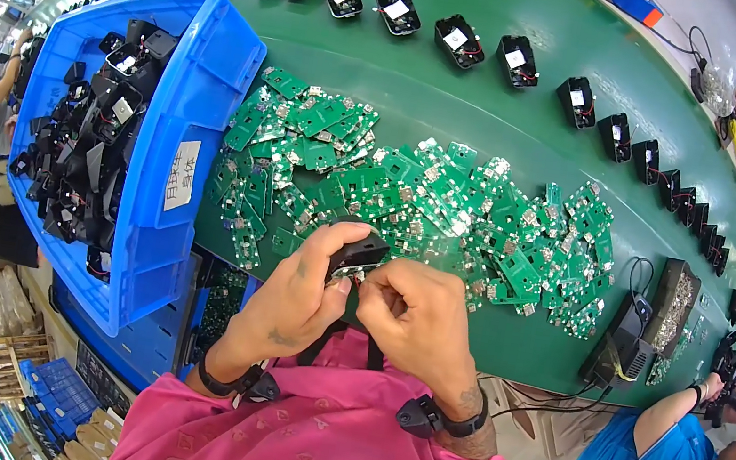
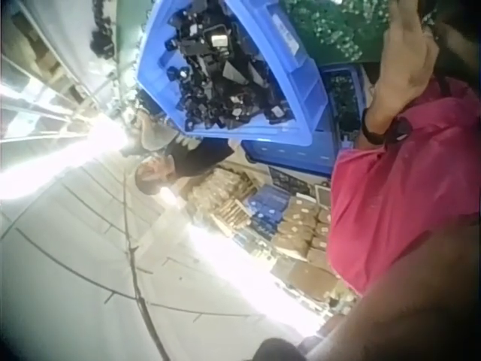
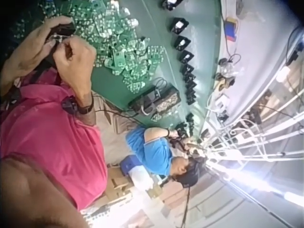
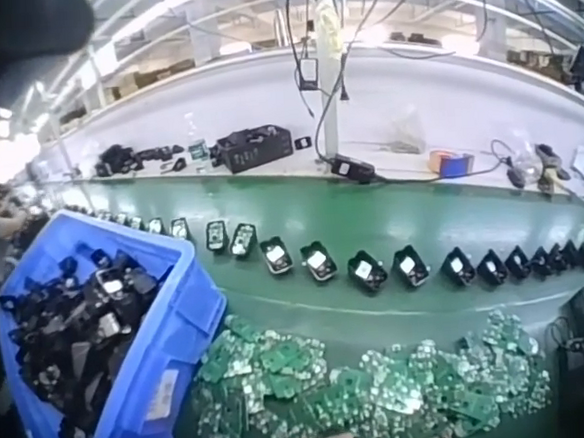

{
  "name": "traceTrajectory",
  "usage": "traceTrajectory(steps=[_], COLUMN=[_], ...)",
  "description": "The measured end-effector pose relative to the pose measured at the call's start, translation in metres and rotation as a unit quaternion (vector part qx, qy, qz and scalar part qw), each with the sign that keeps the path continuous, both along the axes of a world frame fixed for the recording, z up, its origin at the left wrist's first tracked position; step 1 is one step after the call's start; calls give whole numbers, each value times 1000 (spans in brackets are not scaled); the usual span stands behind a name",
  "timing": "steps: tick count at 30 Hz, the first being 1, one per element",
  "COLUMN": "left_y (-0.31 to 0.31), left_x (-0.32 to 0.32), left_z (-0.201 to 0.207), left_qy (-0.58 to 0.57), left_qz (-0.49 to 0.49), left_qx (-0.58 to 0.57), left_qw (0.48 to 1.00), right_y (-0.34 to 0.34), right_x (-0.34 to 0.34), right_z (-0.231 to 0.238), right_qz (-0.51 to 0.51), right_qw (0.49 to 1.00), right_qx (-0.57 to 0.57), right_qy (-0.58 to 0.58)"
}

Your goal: Assembling electronic circuit boards into black plastic housings on an assembly line.

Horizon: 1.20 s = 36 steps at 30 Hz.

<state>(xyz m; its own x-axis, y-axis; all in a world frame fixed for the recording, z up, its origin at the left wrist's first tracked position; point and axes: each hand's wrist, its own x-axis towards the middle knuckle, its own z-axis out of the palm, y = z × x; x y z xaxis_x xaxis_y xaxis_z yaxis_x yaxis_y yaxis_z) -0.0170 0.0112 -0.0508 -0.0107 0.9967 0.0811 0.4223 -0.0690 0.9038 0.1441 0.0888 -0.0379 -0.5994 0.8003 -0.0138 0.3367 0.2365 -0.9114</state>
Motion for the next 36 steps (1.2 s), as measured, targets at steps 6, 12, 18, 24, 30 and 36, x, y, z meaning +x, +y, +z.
traceTrajectory(steps=[6,12,18,24,30,36], left_y=[1,-1,-1,0,11,15], left_x=[2,1,-1,-11,-10,-11], left_z=[-2,-15,-3,-12,-3,-17], left_qy=[55,62,-183,-284,-303,-170], left_qz=[16,29,90,19,71,64], left_qx=[-2,-9,-95,-131,-121,-37], left_qw=[998,998,974,950,943,983], right_y=[-2,-3,-5,-5,-4,11], right_x=[-6,-12,-15,-6,-14,-1], right_z=[-5,-20,-8,-27,-18,-22], right_qz=[-4,6,-102,-93,-76,-76], right_qw=[997,995,995,948,912,928], right_qx=[81,101,-21,-265,-332,-311], right_qy=[0,-18,1,150,229,192])
